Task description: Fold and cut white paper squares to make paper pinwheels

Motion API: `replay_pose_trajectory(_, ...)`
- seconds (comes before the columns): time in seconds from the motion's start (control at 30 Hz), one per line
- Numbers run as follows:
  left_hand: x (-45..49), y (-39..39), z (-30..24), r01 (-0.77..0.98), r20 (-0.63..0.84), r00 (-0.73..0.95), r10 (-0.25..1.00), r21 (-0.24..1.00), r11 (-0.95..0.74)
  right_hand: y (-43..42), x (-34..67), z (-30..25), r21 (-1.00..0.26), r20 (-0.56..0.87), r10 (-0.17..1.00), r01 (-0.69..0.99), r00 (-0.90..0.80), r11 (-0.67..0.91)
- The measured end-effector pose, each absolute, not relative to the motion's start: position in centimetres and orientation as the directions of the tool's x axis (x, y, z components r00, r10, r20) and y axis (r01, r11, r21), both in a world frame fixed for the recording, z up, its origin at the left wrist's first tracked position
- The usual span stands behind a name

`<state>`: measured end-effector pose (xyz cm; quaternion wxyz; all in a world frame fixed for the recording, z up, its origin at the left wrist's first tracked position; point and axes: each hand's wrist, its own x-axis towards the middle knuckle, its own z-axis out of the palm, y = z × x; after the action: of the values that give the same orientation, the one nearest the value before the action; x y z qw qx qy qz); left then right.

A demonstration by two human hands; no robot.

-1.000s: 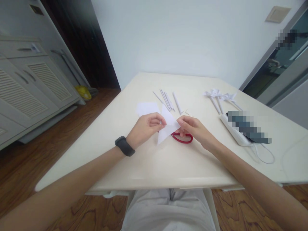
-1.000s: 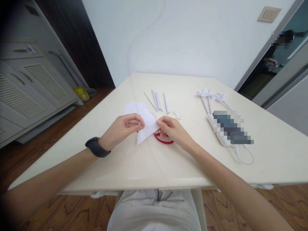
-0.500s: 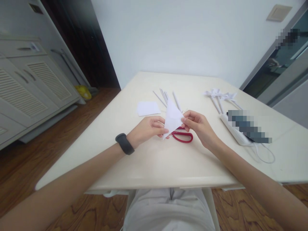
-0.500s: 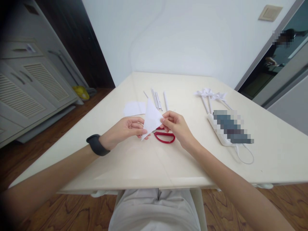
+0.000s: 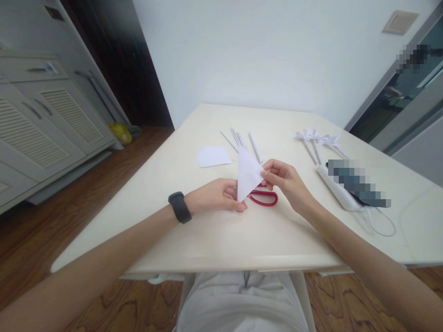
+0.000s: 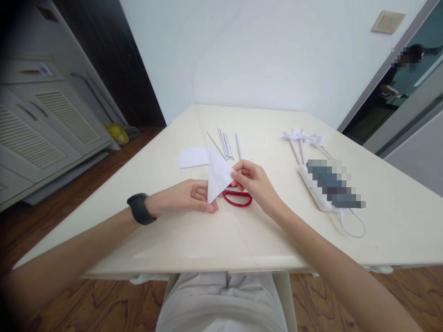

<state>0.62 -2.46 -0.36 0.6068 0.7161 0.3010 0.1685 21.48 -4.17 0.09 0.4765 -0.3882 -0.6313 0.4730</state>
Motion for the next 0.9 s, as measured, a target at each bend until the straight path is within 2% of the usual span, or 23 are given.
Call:
replay_pose_trajectory(0.07, 0.8, -2.5, -0.2, 0.169, -0.052, 0.75, 0.659, 0.979, -0.115, -4.3, 21.4, 0.1, -0.969, 0.21, 0.924, 0.055, -0.319, 0.239)
replay_pose_trajectory(0.2, 0.7, -2.7, 0.7, 0.102, 0.091, 0.613, 0.785, 0.976, -0.192, -4.8, 21.0, 0.2, -0.976, 0.134, 0.889, 0.098, -0.438, 0.195)
replay_pose_trajectory(0.4, 0.4, -3.2, 1.5, 0.256, 0.08, 0.479, 0.874, 0.94, -0.226, -5.1, 20.8, 0.4, -0.959, 0.197, 0.922, 0.131, -0.333, 0.252)
replay_pose_trajectory(0.63, 0.8, -3.2, 1.4, 0.059, 0.207, 0.458, 0.864, 0.963, -0.262, -4.7, 21.2, 0.5, -0.96, 0.25, 0.931, 0.056, -0.265, 0.273)
replay_pose_trajectory(0.8, 0.6, -3.0, 1.2, 0.172, 0.204, 0.403, 0.892, 0.941, -0.293, -4.8, 21.0, 0.4, -0.955, 0.24, 0.916, 0.092, -0.321, 0.282)
replay_pose_trajectory(0.9, 0.6, -2.7, 1.0, 0.165, 0.189, 0.391, 0.901, 0.948, -0.271, -4.9, 20.9, 0.3, -0.952, 0.236, 0.919, 0.117, -0.315, 0.284)
